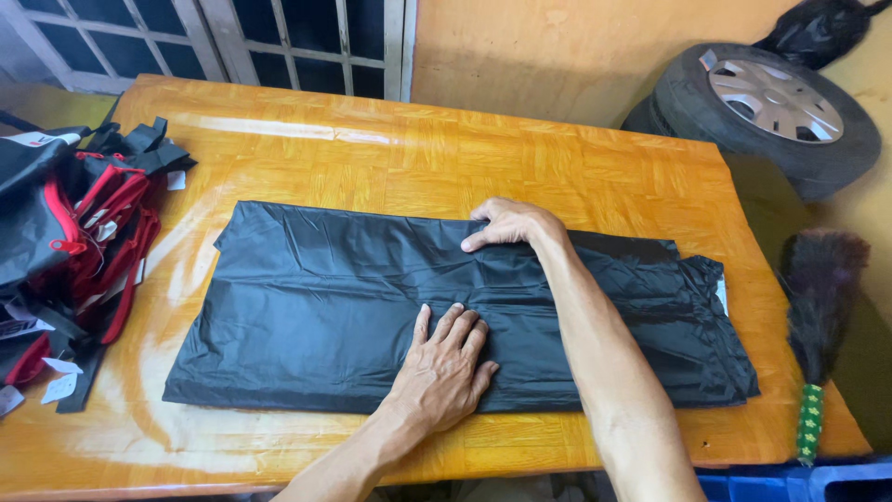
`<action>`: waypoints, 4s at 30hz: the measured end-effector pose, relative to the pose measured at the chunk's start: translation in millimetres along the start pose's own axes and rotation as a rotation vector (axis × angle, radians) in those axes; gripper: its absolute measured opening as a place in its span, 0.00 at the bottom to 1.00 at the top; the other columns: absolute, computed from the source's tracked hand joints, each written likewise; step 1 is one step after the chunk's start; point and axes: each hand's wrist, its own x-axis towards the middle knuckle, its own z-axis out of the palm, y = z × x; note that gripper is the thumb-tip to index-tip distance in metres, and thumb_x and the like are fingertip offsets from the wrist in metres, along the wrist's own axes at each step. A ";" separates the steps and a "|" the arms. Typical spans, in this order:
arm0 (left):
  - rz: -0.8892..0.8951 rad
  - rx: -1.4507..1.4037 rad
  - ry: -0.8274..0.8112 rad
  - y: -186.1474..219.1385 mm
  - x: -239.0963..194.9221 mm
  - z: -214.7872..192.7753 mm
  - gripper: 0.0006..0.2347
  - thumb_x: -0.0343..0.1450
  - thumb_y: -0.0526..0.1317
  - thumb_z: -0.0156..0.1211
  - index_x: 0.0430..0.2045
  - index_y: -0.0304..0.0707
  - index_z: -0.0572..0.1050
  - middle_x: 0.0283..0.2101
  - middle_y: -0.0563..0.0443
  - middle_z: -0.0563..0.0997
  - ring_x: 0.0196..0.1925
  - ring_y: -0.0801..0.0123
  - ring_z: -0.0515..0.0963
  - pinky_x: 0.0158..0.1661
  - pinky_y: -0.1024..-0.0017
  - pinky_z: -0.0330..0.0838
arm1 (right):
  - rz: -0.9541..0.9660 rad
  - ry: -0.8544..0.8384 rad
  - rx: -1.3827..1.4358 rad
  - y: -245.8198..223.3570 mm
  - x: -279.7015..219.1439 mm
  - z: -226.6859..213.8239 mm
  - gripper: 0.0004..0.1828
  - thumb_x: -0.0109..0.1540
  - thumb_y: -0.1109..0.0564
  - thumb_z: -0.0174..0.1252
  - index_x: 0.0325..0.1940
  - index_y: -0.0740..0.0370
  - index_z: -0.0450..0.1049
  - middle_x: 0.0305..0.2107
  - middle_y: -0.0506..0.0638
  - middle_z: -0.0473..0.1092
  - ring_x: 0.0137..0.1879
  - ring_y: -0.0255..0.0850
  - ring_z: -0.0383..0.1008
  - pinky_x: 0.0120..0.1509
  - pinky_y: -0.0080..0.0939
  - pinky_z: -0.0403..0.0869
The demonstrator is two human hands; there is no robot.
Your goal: The person takes a black fabric item from a blue bin and places it on a wooden table. They use a feather duster to brush the fabric, then fold it multiple times by hand, smoothing it out after each fold until it is compact.
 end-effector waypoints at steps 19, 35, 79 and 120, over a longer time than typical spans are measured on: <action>0.012 0.034 0.044 1.5 -2.4 1.3 0.21 0.73 0.52 0.53 0.54 0.36 0.73 0.60 0.43 0.74 0.62 0.49 0.68 0.61 0.42 0.57 | -0.186 0.184 0.176 38.3 22.1 33.8 0.15 0.58 0.46 0.61 0.45 0.52 0.78 0.41 0.45 0.76 0.48 0.38 0.73 0.54 0.40 0.67; -0.050 0.032 -0.083 9.1 -8.9 2.9 0.31 0.74 0.62 0.41 0.66 0.38 0.64 0.68 0.42 0.66 0.69 0.44 0.61 0.66 0.37 0.45 | -0.175 0.158 0.255 42.4 23.6 34.4 0.13 0.61 0.47 0.58 0.46 0.50 0.78 0.39 0.43 0.77 0.45 0.33 0.72 0.52 0.38 0.68; -0.056 -0.108 -0.102 -4.9 -28.1 46.1 0.16 0.72 0.52 0.41 0.41 0.48 0.76 0.43 0.45 0.81 0.47 0.47 0.79 0.49 0.47 0.67 | -0.736 0.962 -0.641 -30.1 -205.4 136.1 0.08 0.69 0.61 0.44 0.37 0.59 0.68 0.27 0.48 0.58 0.32 0.43 0.63 0.35 0.41 0.65; -0.055 0.212 -0.147 -7.7 -12.7 -16.6 0.15 0.70 0.62 0.53 0.42 0.60 0.74 0.44 0.50 0.73 0.46 0.50 0.73 0.55 0.37 0.64 | -0.331 0.378 -0.303 41.6 -55.0 -3.2 0.28 0.60 0.30 0.58 0.32 0.57 0.72 0.34 0.55 0.78 0.47 0.60 0.76 0.52 0.58 0.64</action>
